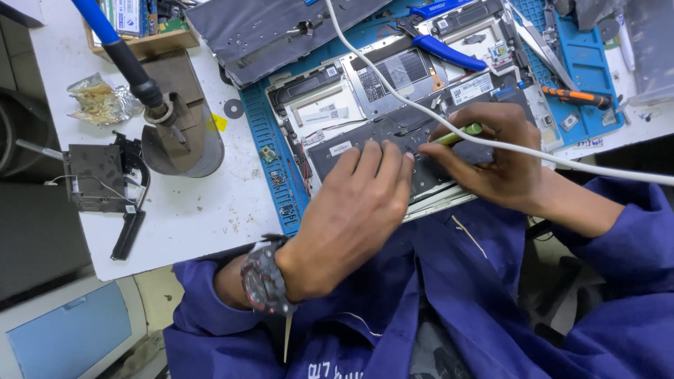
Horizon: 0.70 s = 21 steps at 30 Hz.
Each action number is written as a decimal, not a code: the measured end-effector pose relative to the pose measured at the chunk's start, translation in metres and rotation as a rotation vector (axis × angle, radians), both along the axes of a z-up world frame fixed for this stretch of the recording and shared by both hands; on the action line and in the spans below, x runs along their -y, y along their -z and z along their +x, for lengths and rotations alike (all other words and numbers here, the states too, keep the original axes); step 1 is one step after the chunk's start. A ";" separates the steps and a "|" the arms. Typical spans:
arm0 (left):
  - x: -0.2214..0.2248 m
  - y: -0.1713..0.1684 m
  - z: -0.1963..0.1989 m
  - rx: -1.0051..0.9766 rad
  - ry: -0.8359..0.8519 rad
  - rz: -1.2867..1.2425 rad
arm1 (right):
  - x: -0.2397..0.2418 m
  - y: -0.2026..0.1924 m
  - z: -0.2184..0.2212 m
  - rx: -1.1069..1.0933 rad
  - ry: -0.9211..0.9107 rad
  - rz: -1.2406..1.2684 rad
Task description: A person is seen working on the internal components of a disassembled laptop, using a small tool to manipulate connectors and parts on the motherboard.
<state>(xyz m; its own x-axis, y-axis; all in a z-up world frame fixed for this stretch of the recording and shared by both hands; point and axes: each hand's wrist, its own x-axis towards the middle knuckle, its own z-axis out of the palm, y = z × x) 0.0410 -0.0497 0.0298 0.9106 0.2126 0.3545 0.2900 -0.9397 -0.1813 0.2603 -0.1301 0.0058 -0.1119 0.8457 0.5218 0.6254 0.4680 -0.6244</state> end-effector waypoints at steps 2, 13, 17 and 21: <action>0.020 -0.012 -0.010 0.018 0.053 -0.035 | 0.008 0.008 0.004 0.105 0.093 0.005; 0.048 0.017 -0.005 0.180 0.281 -0.030 | 0.001 -0.008 -0.012 -0.048 0.072 0.079; 0.050 0.021 -0.003 0.215 0.331 -0.055 | -0.001 0.001 -0.006 0.029 0.098 0.176; 0.050 0.021 -0.003 0.198 0.327 -0.051 | 0.000 -0.012 -0.017 -0.002 0.089 0.080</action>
